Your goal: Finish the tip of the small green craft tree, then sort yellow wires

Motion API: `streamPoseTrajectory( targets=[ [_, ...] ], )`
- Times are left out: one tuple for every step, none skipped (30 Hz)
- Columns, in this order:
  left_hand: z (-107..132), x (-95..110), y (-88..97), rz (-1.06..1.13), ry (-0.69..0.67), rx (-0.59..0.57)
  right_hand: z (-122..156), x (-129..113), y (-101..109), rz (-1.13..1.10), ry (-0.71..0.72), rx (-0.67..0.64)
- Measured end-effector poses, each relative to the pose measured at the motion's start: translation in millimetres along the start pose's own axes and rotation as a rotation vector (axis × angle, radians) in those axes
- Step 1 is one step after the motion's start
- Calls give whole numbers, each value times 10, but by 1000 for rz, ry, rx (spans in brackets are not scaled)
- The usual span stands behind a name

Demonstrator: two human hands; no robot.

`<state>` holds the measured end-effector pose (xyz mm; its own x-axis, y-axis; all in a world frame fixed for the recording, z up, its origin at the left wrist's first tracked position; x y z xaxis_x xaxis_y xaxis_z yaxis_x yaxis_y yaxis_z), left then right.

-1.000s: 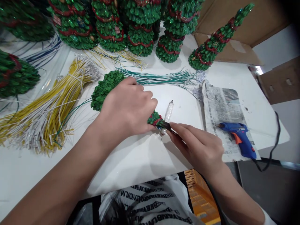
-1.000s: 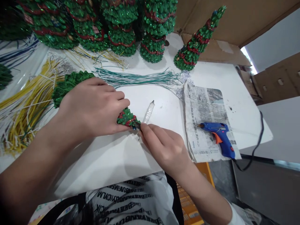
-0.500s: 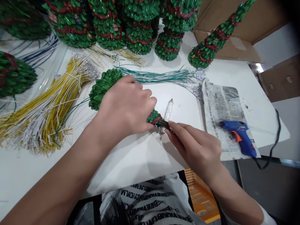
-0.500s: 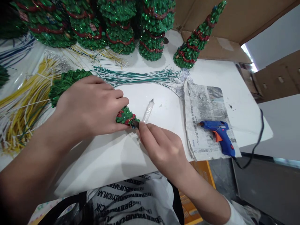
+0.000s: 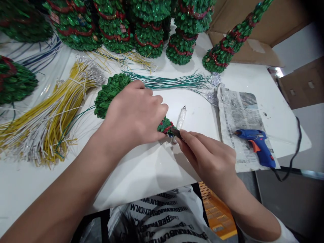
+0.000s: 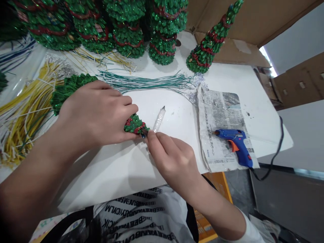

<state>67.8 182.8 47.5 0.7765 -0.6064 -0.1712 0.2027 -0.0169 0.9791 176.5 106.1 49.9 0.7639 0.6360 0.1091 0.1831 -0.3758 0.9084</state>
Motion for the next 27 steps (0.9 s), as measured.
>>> streamPoseTrajectory(
  targets=[
    [1,-2,-3,-7,3,-2,-7,6,-1,-15,-5,-5],
    [2,-3,-6,-15,4,-2,-15,13,-4,-28,-12,-11],
    [2,-4,-6,-24,5,1,-24,20,-7,-40,-23,-19],
    [3,-4,-6,-33,4,5,-33,27,-9,-46,-36,-23],
    [3,-6,-5,-42,4,10,-42,29,-10,-47,-46,-29],
    [3,-6,-3,-50,5,14,-50,27,-9,-46,-53,-33],
    [1,-6,-3,-57,6,14,-58,22,-9,-44,-59,-40],
    [0,-5,-2,-62,7,14,-66,18,-6,-39,-67,-43],
    [-1,-2,-2,-66,5,9,-73,13,2,-31,-73,-44],
    [-3,2,0,-67,5,7,-79,9,5,-25,-77,-51],
    [-4,6,2,-67,4,4,-84,6,6,-21,-79,-62],
    [-5,11,2,-66,4,-2,-89,3,5,-21,-77,-76],
    [-5,16,3,-64,5,-5,-92,2,1,-23,-73,-93],
    [-5,23,2,-63,2,-8,-94,0,-5,-29,-65,-111],
    [-5,30,2,-62,-1,-8,-95,0,-11,-39,-58,-127],
    [-4,36,3,-59,-4,-5,-95,1,-11,-50,-54,-133],
    [-3,41,1,-57,-8,-4,-95,4,-9,-61,-51,-134],
    [-2,42,-2,-54,-9,-2,-93,7,-7,-73,-49,-133],
    [-1,41,-6,-51,-8,-3,-91,10,-4,-82,-48,-129],
    [0,36,-8,-47,-4,-1,-87,11,-3,-91,-46,-126],
    [2,32,-7,-41,-2,3,-81,14,-3,-98,-45,-122],
    [5,28,-5,-35,-2,8,-75,17,-2,-105,-44,-115],
    [9,24,0,-28,-3,13,-69,21,-4,-114,-44,-106],
    [14,21,6,-21,-5,19,-63,27,-6,-124,-46,-94],
    [18,17,11,-16,-6,23,-58,35,-9,-135,-51,-80],
    [23,13,14,-13,-5,23,-54,44,-15,-146,-58,-65],
    [26,8,15,-12,-4,22,-49,54,-21,-154,-66,-50]
  ],
)
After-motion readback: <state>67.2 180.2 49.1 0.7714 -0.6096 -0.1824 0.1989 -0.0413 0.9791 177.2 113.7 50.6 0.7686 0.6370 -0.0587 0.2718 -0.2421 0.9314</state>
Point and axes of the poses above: each hand's wrist, its own z-axis away from the middle knuckle, its own y-axis out of the back of the hand, x = y × z, the point moved 7 cm from there along -z, towards the middle knuckle, and after that the axes turned 6 degrees about -x, right-handed, at the moved point
